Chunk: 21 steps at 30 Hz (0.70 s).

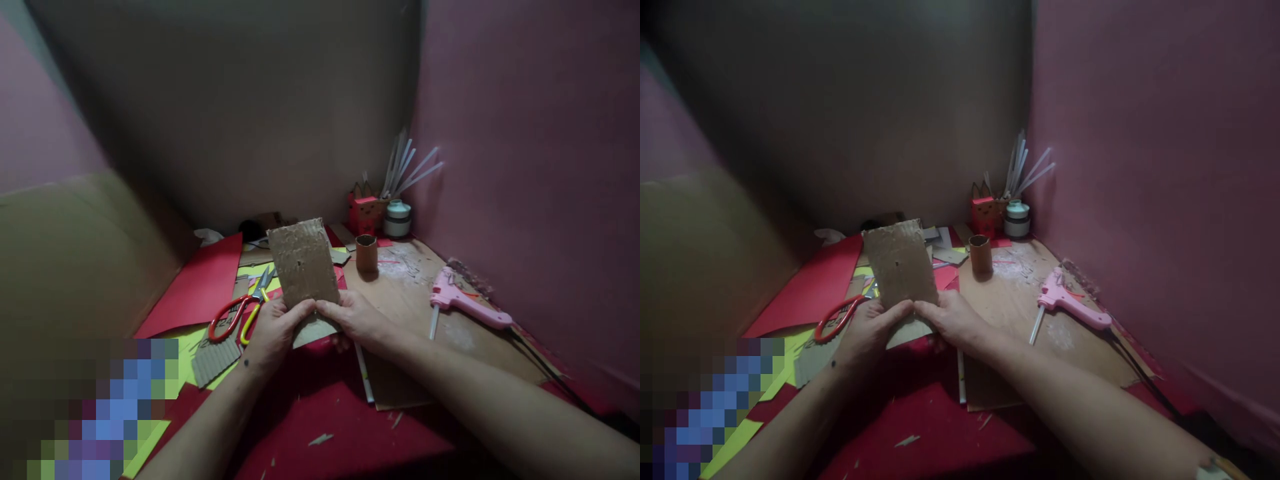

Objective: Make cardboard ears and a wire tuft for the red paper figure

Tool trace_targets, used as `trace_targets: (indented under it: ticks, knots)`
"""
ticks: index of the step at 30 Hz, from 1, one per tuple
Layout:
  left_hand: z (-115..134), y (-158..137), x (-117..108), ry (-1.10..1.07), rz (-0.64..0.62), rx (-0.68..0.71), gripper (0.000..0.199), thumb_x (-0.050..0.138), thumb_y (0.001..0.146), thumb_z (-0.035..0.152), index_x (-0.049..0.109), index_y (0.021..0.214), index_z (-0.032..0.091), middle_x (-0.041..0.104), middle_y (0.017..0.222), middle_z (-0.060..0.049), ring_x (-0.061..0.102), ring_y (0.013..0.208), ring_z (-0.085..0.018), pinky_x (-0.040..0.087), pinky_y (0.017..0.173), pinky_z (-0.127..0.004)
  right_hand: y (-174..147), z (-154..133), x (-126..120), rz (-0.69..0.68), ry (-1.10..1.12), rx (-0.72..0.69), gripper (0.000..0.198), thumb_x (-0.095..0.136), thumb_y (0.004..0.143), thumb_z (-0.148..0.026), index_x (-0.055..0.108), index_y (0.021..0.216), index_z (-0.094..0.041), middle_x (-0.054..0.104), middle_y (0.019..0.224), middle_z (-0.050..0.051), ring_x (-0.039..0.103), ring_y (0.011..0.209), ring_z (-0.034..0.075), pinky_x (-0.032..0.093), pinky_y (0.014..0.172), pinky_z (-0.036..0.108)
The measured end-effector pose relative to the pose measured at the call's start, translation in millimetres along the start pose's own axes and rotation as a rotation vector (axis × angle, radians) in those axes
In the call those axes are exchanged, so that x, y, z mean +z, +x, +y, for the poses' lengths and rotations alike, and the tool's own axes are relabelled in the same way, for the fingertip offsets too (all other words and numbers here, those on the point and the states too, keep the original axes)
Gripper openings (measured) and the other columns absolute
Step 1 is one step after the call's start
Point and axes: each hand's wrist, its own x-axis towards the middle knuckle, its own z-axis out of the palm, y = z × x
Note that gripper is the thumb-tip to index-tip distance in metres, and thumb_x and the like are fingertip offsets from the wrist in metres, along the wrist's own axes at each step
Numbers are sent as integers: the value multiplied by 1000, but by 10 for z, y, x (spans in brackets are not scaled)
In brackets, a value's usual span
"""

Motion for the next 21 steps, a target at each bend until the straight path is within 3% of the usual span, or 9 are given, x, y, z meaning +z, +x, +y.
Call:
trace_targets:
  ticks: [5, 9, 12, 15, 21]
  knots:
    - [-36, 36, -36, -51, -54, -5, 30, 78, 64, 37, 72, 81, 12, 74, 71, -6, 66, 62, -19, 53, 64, -28, 16, 17, -15, 75, 44, -54, 25, 70, 72, -39, 64, 79, -16, 56, 57, -3, 46, 45, 9, 37, 42, 22]
    - [-60, 31, -70, -16, 4, 11, 29, 74, 71, 39, 70, 79, 12, 73, 73, -6, 64, 59, -16, 52, 62, -27, 7, 10, -39, 56, 61, 28, 21, 70, 71, -35, 63, 75, -15, 54, 54, -4, 43, 41, 8, 36, 39, 22]
    - [-69, 20, -55, -58, 7, 19, 27, 75, 70, 37, 69, 80, 12, 73, 72, -6, 64, 60, -17, 51, 62, -29, -4, -19, -48, -3, 113, 48, 25, 72, 70, -37, 66, 76, -13, 61, 64, 0, 54, 54, 11, 46, 52, 25]
    - [-66, 14, -28, -62, -39, 16, 29, 75, 69, 38, 70, 81, 12, 73, 73, -6, 65, 64, -18, 52, 63, -29, -9, -38, -48, 25, 164, -19, 28, 73, 68, -37, 68, 83, -14, 68, 78, 4, 61, 68, 15, 49, 65, 29]
    - [-37, 37, -52, -16, -36, -9, 25, 75, 71, 34, 70, 85, 14, 73, 79, -4, 64, 68, -16, 52, 67, -28, 56, 71, -17, 59, 203, -22, 24, 74, 62, -34, 65, 75, -15, 62, 63, 0, 58, 60, 15, 47, 58, 28]
